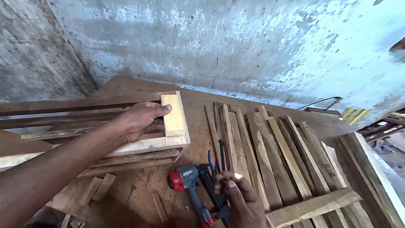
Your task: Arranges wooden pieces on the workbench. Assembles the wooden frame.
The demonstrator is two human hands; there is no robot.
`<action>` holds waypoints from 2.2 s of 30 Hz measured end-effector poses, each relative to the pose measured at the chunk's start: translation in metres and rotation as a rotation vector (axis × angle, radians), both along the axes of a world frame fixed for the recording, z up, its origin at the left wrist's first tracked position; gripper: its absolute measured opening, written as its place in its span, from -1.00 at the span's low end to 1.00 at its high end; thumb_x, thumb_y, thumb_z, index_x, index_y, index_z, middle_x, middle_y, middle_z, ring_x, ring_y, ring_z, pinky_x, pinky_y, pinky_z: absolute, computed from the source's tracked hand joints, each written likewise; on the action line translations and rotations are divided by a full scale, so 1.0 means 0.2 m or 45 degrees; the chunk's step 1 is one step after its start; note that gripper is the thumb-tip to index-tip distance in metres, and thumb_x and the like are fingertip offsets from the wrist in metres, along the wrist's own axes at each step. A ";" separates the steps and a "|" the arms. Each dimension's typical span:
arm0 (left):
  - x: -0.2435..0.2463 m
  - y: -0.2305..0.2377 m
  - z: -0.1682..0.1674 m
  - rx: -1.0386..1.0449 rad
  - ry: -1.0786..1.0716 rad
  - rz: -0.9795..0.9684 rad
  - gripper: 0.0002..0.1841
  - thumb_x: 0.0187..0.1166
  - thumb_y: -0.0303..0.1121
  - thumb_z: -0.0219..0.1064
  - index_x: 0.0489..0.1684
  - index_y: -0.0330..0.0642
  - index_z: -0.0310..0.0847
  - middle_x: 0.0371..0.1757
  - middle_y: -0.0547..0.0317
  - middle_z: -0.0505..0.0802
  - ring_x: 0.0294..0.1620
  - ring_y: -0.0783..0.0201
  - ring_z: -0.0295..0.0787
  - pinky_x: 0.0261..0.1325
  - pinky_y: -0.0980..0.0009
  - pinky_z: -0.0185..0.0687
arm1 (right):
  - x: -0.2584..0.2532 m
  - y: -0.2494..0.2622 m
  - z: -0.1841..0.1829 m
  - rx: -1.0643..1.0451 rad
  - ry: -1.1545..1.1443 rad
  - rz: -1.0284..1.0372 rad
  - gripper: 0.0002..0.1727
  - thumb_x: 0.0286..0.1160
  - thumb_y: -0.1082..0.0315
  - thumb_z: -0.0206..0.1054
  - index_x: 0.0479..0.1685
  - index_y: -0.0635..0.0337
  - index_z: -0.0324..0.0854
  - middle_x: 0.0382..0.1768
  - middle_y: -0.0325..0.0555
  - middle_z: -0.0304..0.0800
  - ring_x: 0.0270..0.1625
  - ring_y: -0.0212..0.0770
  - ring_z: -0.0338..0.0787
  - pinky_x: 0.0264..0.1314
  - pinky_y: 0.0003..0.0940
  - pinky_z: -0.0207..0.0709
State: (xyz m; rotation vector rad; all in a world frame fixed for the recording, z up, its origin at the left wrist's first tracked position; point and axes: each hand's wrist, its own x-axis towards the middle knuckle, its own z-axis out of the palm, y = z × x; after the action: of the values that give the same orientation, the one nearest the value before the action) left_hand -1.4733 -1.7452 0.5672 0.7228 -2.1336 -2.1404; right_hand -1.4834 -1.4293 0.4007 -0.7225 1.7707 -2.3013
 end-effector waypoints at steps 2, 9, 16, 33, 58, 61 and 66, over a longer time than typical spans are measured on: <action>-0.02 0.00 0.00 -0.003 0.018 0.033 -0.65 0.79 -0.18 0.21 0.22 -0.31 0.62 -0.06 -0.03 0.90 -0.15 0.20 0.92 -0.02 0.33 0.87 | -0.01 0.01 -0.01 0.009 -0.017 -0.008 -0.69 0.80 0.37 0.11 0.25 0.40 0.61 0.02 0.17 0.84 -0.14 -0.01 0.88 -0.06 -0.13 0.85; -0.02 0.02 -0.03 0.014 0.085 0.072 -0.69 0.81 -0.22 0.17 0.13 -0.31 0.65 -0.12 -0.03 0.91 -0.22 0.22 0.93 -0.08 0.35 0.88 | -0.12 0.01 -0.03 0.068 -0.069 -0.003 -0.69 0.76 0.36 0.15 0.19 0.41 0.65 -0.01 0.18 0.86 -0.14 -0.01 0.88 -0.05 -0.14 0.84; -0.01 0.02 -0.09 0.017 0.170 0.048 -0.72 0.82 -0.27 0.15 0.15 -0.29 0.64 -0.08 -0.03 0.91 -0.14 0.21 0.92 0.01 0.31 0.88 | -0.15 -0.08 -0.07 0.134 -0.115 0.048 -0.73 0.73 0.40 0.16 0.11 0.38 0.69 -0.07 0.16 0.85 -0.17 -0.01 0.87 -0.08 -0.13 0.84; 0.17 0.31 -0.05 0.105 0.506 -0.077 -0.74 0.82 -0.21 0.12 0.24 -0.05 0.64 -0.09 0.06 0.89 -0.20 0.28 0.90 -0.14 0.35 0.89 | -0.04 -0.34 0.38 0.095 0.396 0.283 -0.66 0.78 0.08 0.23 -0.05 0.20 0.71 -0.35 -0.20 0.83 -0.37 -0.39 0.79 -0.33 -0.41 0.75; 0.18 0.08 0.05 -0.339 0.184 0.054 -0.76 0.75 -0.33 0.20 0.22 -0.13 0.71 -0.09 0.03 0.92 -0.17 0.20 0.92 -0.07 0.29 0.90 | -0.87 -0.01 -1.00 2.084 0.017 -0.197 -0.40 0.72 -0.04 0.10 0.56 0.17 0.51 0.57 0.21 0.53 0.44 0.25 0.68 0.38 0.26 0.56; 0.04 0.02 0.03 -0.154 -0.021 0.076 -0.74 0.79 -0.31 0.20 0.20 -0.20 0.72 -0.07 -0.04 0.91 -0.16 0.15 0.90 -0.06 0.29 0.87 | -0.94 -0.03 -1.08 2.154 0.025 -0.295 -0.42 0.70 -0.03 0.07 0.51 0.17 0.52 0.46 0.21 0.63 0.29 0.23 0.78 0.21 0.24 0.68; -0.02 -0.01 -0.03 0.010 -0.054 0.065 -0.73 0.79 -0.27 0.20 0.12 -0.26 0.73 -0.13 -0.08 0.90 -0.24 0.20 0.91 -0.16 0.39 0.86 | -0.94 -0.03 -1.13 2.099 -0.033 -0.374 -0.44 0.59 -0.04 0.22 0.42 0.13 0.59 0.46 0.18 0.61 0.26 0.19 0.80 0.19 0.19 0.71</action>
State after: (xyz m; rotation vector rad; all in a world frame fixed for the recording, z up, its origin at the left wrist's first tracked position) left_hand -1.4765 -1.7469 0.5621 0.8207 -2.1043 -2.1278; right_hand -1.6722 -1.4353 0.1743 -0.0612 2.8614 -0.2741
